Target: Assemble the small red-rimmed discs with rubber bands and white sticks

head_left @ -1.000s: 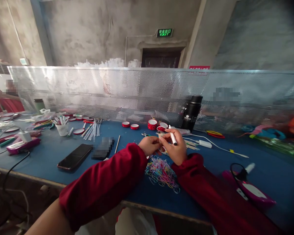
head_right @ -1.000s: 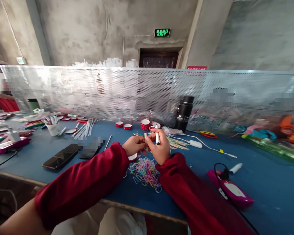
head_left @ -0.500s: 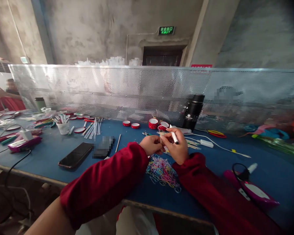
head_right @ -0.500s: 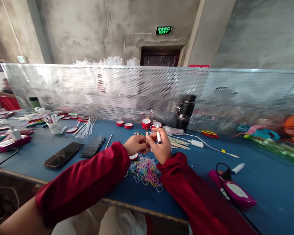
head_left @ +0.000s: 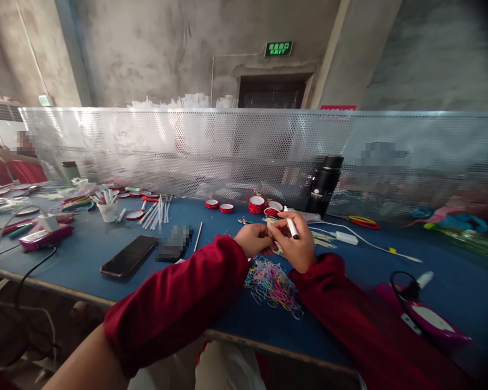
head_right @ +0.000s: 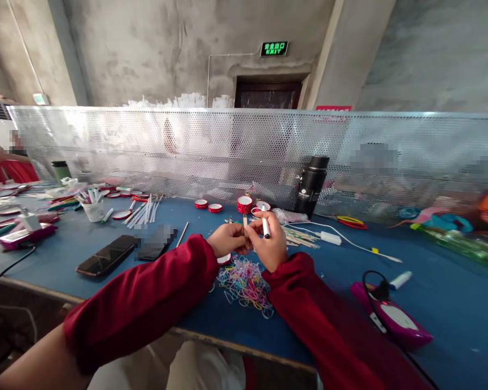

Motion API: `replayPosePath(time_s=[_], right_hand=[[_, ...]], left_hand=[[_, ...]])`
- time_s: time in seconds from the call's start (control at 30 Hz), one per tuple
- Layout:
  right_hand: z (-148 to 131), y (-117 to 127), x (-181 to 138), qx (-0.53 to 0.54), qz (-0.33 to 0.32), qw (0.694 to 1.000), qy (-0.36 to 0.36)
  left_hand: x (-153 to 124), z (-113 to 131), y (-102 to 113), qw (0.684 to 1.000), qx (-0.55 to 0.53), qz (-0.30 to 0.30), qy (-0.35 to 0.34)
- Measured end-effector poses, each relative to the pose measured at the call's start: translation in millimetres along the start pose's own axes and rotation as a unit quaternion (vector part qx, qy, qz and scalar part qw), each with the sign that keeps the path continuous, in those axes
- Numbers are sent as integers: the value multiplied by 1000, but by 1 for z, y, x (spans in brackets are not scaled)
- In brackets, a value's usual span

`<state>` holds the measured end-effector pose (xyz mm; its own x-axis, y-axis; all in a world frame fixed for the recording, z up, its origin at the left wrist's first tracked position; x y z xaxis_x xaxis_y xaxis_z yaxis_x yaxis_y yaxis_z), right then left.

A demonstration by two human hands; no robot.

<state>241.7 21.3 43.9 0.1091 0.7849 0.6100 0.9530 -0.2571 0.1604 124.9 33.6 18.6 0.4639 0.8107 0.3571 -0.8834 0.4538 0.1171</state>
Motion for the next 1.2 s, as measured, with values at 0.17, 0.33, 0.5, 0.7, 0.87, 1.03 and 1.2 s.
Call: replayPosePath(time_s=[0.17, 0.33, 0.5, 0.7, 0.87, 1.03, 1.2], right_hand=[[1, 0, 0, 5, -5, 1000, 0], [0, 1, 0, 9, -5, 1000, 1], [-1, 1, -1, 3, 1, 1000, 0], [-1, 1, -2, 11, 1, 1000, -4], [0, 1, -2, 19, 1, 1000, -5], [0, 1, -2, 14, 0, 1000, -4], [1, 1, 0, 29, -7, 999, -12]], left_hand=[[-1, 1, 0, 1000, -8, 2, 1], [0, 0, 0, 1000, -14, 6, 8], [-2, 3, 0, 1000, -4, 7, 21], [-4, 8, 0, 1000, 12, 4, 11], [-5, 9, 1, 1000, 16, 3, -1], [-5, 10, 0, 1000, 16, 0, 7], [-5, 10, 0, 1000, 5, 8, 20]])
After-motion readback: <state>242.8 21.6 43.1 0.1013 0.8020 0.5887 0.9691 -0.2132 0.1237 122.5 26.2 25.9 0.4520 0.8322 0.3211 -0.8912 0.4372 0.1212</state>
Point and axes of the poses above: each hand's wrist, its own x-axis towards the middle knuckle, its own y-axis out of the back of the hand, z = x × y, the point moved 6 cm from there along x, towards the middle knuckle, and after that the axes turned 11 degrees about -y, right-handed, at the moved point
